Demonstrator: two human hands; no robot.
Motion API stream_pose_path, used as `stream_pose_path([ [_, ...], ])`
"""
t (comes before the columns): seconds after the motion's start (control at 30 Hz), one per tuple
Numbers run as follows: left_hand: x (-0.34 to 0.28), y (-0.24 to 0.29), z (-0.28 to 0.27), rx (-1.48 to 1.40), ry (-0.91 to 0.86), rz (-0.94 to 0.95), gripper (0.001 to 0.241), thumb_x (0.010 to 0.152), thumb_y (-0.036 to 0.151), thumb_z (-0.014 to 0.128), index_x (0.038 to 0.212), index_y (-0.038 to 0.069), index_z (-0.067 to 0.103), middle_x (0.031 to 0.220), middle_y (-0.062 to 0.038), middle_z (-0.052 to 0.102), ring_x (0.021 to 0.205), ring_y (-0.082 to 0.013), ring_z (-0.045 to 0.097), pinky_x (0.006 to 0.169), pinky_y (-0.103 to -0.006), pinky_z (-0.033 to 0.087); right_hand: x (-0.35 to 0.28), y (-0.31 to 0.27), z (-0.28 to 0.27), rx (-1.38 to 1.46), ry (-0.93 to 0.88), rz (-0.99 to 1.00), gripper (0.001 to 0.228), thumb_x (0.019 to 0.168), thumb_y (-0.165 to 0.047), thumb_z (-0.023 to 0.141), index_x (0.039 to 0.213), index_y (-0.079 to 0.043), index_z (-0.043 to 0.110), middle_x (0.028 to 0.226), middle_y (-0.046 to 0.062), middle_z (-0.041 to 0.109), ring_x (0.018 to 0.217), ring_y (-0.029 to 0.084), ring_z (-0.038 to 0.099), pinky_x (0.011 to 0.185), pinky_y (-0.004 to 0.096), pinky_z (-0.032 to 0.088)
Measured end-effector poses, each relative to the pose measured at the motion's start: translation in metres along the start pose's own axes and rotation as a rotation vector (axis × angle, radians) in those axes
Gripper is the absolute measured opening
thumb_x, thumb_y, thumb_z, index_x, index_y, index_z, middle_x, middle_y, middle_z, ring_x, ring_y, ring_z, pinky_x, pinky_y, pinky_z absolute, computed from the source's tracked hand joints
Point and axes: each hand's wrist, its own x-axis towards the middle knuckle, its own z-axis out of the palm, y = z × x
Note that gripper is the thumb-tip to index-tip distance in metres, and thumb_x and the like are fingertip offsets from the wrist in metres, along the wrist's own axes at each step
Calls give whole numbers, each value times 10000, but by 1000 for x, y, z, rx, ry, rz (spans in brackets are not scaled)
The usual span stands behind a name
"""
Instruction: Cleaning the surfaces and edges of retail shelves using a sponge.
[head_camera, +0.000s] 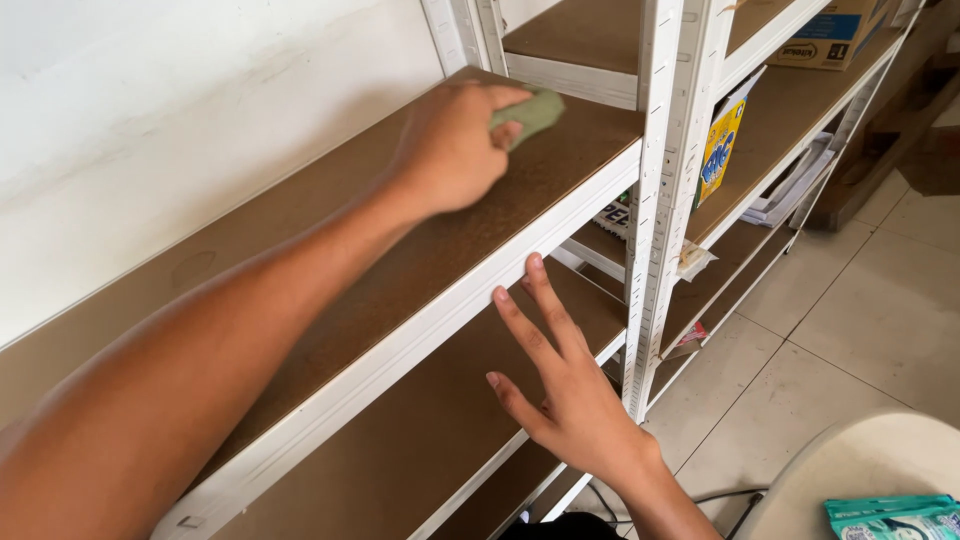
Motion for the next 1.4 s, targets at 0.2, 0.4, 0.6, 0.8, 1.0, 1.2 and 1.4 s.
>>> stream_pose_path([
  [0.2, -44, 45, -12, -98, 131, 282, 376, 944, 128, 673, 1320, 137, 689, 1042, -150, 748, 821, -270, 734, 781, -442, 578, -1, -3, 2, -7, 8, -1, 819, 894, -118, 733, 1597, -119, 313, 1714, 246, 53, 1559, 436, 245, 1204, 498, 322],
  [0.4, -41, 36, -17, -219, 85, 385, 353, 981, 164, 671, 1329, 110, 672, 1119, -163, 757, 974, -288, 746, 870, -440, 575, 0, -1, 4, -7, 22, 0, 814, 894, -129, 735, 1592, -125, 316, 1713, 244, 58, 1551, 435, 260, 1196, 496, 334],
  [0.6, 5, -54, -43, -101, 178, 206, 401, 1060, 211, 608, 1450, 122, 575, 1225, -156, 709, 1065, -271, 711, 952, -423, 550, 0, -1, 2, -8, 31, -15, 813, 900, -124, 738, 1595, -135, 318, 1717, 230, 59, 1568, 447, 218, 1209, 506, 317],
  [0.8, 16, -133, -31, 231, 184, -71, 467, 1007, 185, 618, 1467, 121, 575, 1181, -189, 691, 985, -300, 678, 894, -449, 550, 0, 2, 2, 13, 28, -23, 816, 896, -115, 737, 1594, -135, 315, 1717, 232, 51, 1572, 444, 207, 1208, 501, 322],
  [1.0, 3, -70, -26, 67, 58, -216, 416, 1032, 232, 555, 1440, 149, 563, 1145, -152, 714, 784, -244, 720, 792, -419, 604, 1, 0, 3, 17, 28, -15, 821, 896, -105, 737, 1597, -136, 310, 1717, 233, 42, 1569, 448, 211, 1201, 501, 334],
  [1.2, -25, 9, -13, -5, 65, 37, 404, 1038, 249, 568, 1427, 147, 604, 968, -142, 790, 696, -214, 727, 763, -414, 590, 0, -5, 4, 2, 23, -1, 825, 894, -112, 738, 1598, -136, 309, 1719, 228, 46, 1551, 440, 268, 1185, 488, 368],
  [1.4, -40, 26, -11, -177, 85, 339, 417, 1039, 250, 623, 1428, 106, 588, 1146, -160, 748, 892, -278, 754, 806, -412, 612, 0, -4, 2, -5, 17, 12, 816, 894, -123, 731, 1596, -139, 315, 1720, 226, 51, 1548, 418, 280, 1189, 483, 360],
])
